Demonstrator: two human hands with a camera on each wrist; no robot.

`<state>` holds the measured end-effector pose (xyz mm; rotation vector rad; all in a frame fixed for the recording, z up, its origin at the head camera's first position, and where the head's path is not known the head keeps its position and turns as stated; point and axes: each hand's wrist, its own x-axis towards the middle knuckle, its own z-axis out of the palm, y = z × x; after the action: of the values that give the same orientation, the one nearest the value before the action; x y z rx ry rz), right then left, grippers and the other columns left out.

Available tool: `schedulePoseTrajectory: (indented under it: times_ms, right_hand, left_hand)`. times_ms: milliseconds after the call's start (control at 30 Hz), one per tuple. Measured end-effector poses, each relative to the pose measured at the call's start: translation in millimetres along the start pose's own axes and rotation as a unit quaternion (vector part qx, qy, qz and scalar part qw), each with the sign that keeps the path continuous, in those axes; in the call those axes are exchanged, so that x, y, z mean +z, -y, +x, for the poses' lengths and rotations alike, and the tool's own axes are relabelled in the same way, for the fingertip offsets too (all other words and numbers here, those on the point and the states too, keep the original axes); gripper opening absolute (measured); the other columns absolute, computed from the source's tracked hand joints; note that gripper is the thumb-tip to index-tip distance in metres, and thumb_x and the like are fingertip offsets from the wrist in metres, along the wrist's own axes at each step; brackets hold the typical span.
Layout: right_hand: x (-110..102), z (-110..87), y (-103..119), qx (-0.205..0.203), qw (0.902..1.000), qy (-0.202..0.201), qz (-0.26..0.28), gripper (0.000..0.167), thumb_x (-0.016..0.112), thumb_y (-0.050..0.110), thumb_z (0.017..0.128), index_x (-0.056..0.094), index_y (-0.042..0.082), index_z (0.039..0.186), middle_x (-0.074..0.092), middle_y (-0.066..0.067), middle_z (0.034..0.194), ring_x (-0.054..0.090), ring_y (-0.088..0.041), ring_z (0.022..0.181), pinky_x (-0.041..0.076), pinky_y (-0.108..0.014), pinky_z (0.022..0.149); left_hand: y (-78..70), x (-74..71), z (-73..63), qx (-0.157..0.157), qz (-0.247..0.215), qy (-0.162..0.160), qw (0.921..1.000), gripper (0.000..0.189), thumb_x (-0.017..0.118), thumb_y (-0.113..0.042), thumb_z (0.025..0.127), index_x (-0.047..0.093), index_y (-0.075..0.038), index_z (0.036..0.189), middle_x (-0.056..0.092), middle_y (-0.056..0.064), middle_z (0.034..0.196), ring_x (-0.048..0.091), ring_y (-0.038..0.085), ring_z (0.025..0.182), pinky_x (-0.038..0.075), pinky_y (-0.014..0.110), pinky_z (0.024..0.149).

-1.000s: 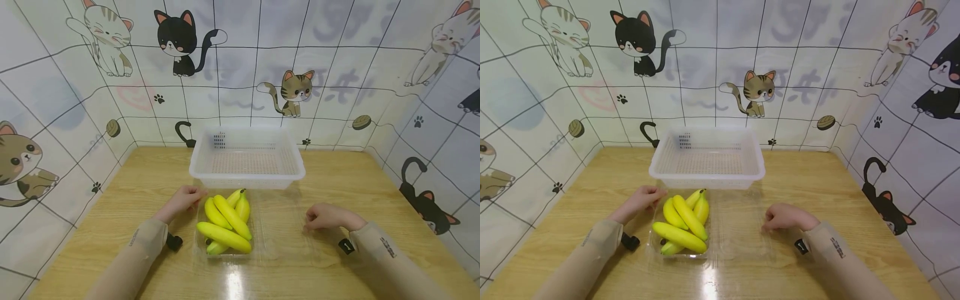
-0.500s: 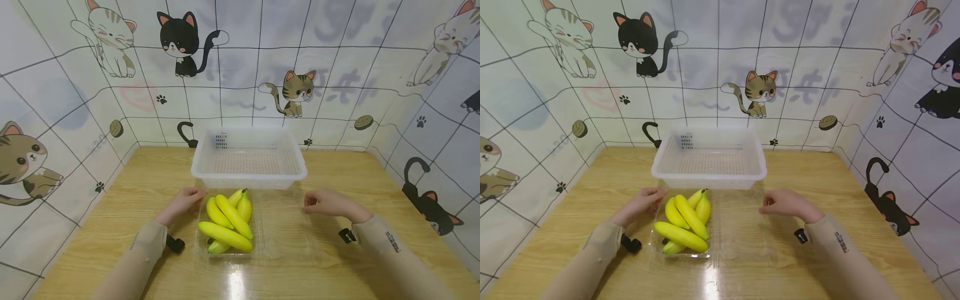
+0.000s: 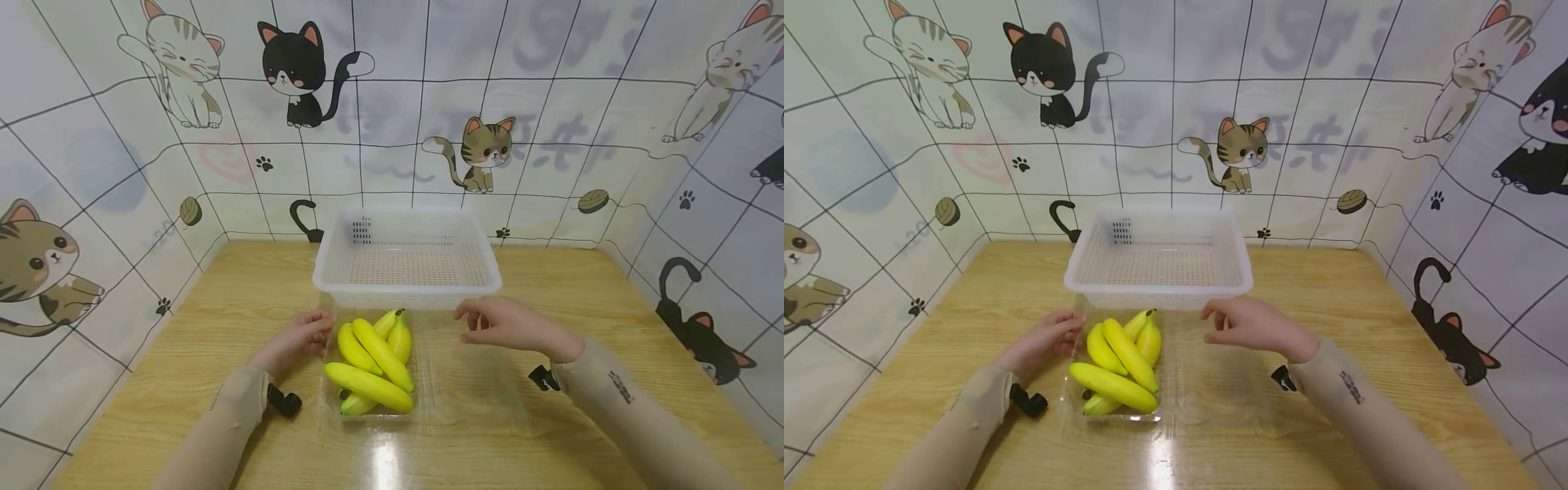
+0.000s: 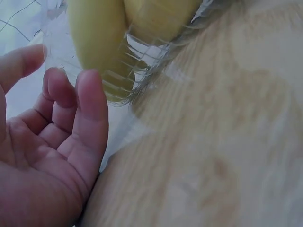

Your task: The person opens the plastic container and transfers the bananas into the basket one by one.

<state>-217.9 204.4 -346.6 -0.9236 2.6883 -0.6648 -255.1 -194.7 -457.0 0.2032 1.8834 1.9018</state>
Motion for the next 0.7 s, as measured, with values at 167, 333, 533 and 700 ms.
schedulePoseTrajectory:
  times_ms: [167, 333, 533, 700]
  right_hand:
    - [7, 14.5, 12, -0.059, 0.9979, -0.005, 0.024, 0.034, 0.068, 0.032, 0.092, 0.060, 0.015, 0.121, 0.060, 0.008, 0.096, 0.057, -0.011, 0.082, 0.049, -0.031, 0.070]
    - [19, 29.1, 18, -0.139, 0.9894, -0.027, 0.030, 0.039, 0.071, 0.027, 0.090, 0.059, 0.014, 0.125, 0.061, 0.005, 0.109, 0.059, -0.015, 0.089, 0.049, -0.031, 0.075]
    - [30, 44.5, 23, -0.205, 0.9778, -0.033, 0.028, 0.049, 0.076, 0.023, 0.085, 0.057, 0.010, 0.128, 0.058, 0.002, 0.124, 0.057, -0.020, 0.104, 0.048, -0.036, 0.089]
    - [37, 51.3, 27, -0.203, 0.9786, -0.020, 0.024, 0.058, 0.079, 0.031, 0.082, 0.055, 0.014, 0.132, 0.053, 0.002, 0.132, 0.052, -0.018, 0.116, 0.044, -0.039, 0.097]
  left_hand:
    - [3.4, -5.0, -4.1, 0.014, -0.019, 0.019, 0.9995, 0.018, 0.056, -0.021, 0.100, 0.052, -0.004, 0.101, 0.055, 0.002, 0.082, 0.056, 0.014, 0.070, 0.052, 0.029, 0.065]
    - [6.7, -8.7, -5.8, 0.037, -0.011, 0.039, 0.9985, 0.005, 0.053, -0.014, 0.101, 0.052, -0.009, 0.100, 0.055, 0.003, 0.085, 0.056, 0.014, 0.074, 0.051, 0.029, 0.067]
    - [8.3, -6.7, -4.5, 0.063, 0.004, 0.036, 0.9974, 0.004, 0.052, -0.012, 0.100, 0.053, -0.008, 0.098, 0.055, 0.003, 0.087, 0.055, 0.014, 0.077, 0.050, 0.029, 0.069]
    - [11.1, -2.7, -2.4, 0.058, 0.004, 0.024, 0.9980, 0.008, 0.056, -0.014, 0.098, 0.053, -0.007, 0.099, 0.056, 0.003, 0.089, 0.056, 0.014, 0.078, 0.051, 0.029, 0.071]
